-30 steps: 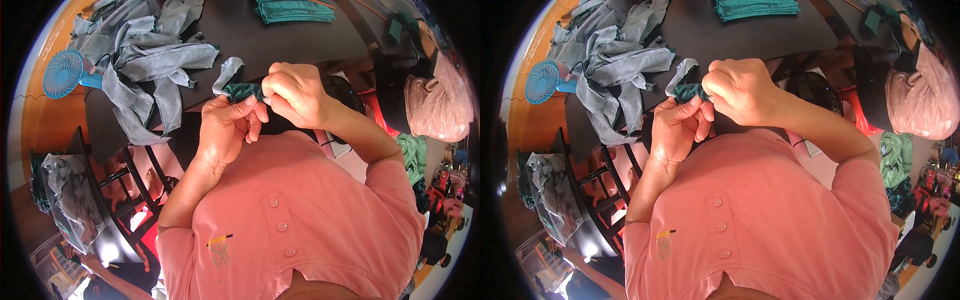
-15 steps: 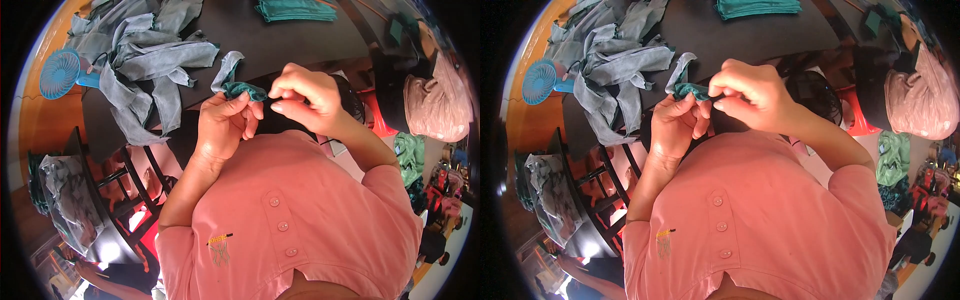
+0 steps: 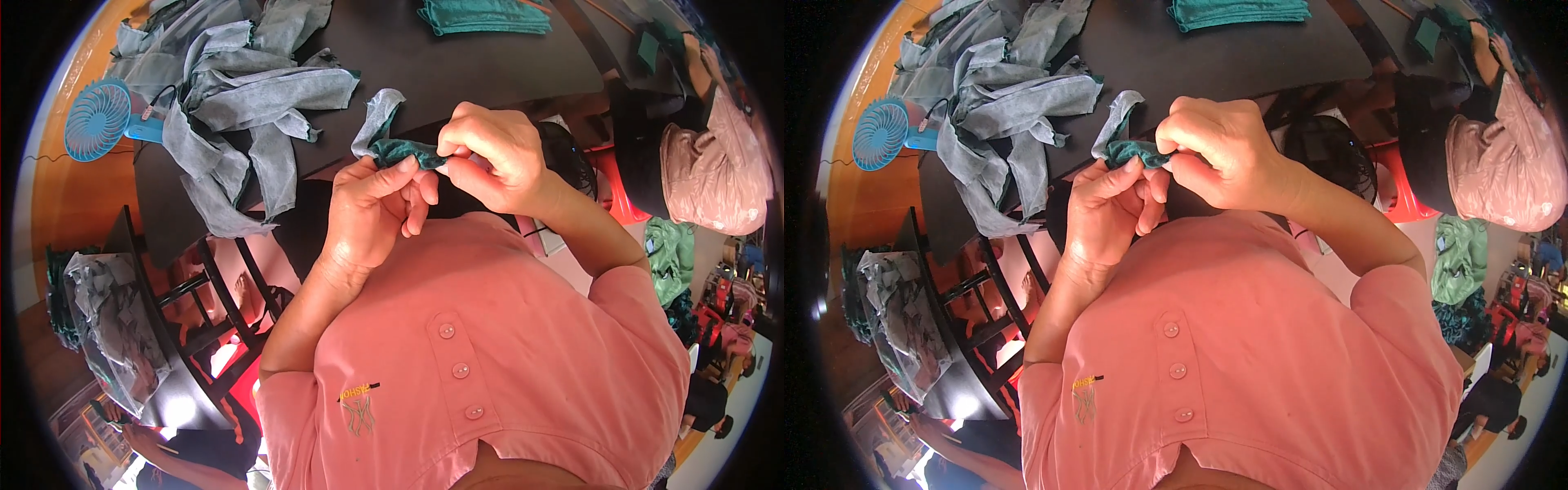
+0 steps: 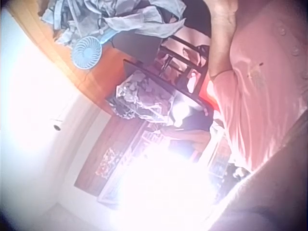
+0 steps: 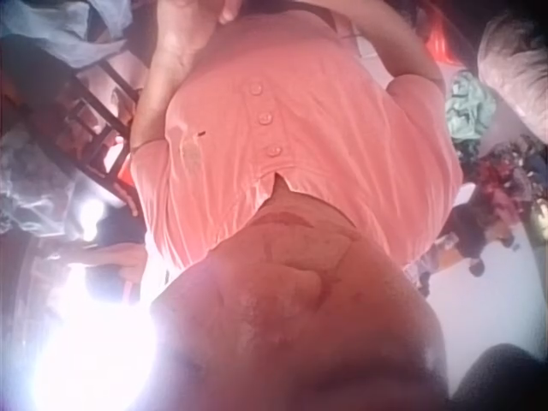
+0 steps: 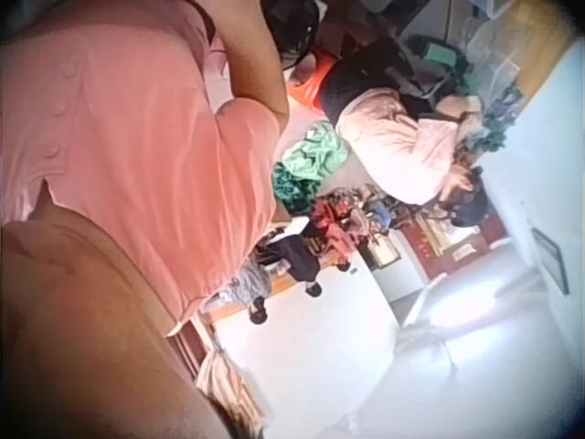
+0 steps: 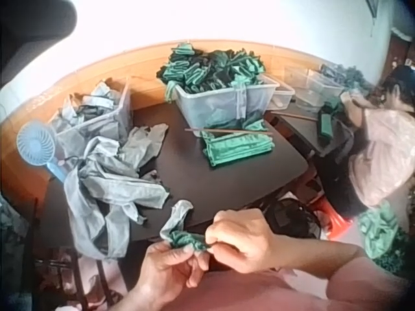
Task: The recorder is manually turning small green fabric strips or tubes inside out.
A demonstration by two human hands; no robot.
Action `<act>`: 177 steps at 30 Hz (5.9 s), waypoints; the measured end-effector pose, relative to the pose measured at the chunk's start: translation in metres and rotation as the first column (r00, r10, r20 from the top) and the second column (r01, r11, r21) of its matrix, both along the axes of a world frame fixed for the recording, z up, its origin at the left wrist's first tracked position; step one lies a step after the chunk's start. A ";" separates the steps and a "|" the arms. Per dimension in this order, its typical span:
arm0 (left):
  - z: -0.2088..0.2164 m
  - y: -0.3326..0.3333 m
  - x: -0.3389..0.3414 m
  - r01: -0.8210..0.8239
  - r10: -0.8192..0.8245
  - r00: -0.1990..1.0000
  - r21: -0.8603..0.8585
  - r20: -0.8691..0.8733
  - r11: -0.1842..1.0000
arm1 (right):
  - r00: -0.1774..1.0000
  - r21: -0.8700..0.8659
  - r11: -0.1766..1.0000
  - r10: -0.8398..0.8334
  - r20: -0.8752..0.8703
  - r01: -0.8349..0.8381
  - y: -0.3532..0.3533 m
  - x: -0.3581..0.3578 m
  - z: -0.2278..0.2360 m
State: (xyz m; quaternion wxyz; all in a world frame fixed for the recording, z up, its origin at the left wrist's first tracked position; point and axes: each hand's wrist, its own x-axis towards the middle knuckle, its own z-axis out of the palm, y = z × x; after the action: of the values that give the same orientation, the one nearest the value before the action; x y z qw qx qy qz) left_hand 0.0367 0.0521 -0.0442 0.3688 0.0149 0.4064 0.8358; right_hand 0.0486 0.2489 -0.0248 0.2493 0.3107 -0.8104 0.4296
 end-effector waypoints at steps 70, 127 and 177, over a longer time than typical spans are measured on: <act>-0.004 0.032 0.001 0.199 -0.191 0.980 -0.276 0.053 0.940 | 0.753 -0.479 0.873 0.254 0.607 0.092 0.025 0.050 -0.015; -0.002 0.033 0.006 -0.233 0.151 0.895 -0.152 -0.419 0.960 | 0.992 -0.074 0.993 -0.080 0.097 0.087 0.022 0.018 0.016; -0.019 0.035 0.000 -0.456 0.152 0.517 -0.120 -0.843 0.882 | 0.903 -0.322 0.935 0.003 0.429 0.150 -0.003 0.038 -0.026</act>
State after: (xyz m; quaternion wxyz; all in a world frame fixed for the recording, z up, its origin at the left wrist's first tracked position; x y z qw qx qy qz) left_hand 0.0363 0.0869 -0.0630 -0.0171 0.2626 0.6575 0.7060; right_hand 0.0862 0.2462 -0.0509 0.1350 0.1302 -0.7677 0.6127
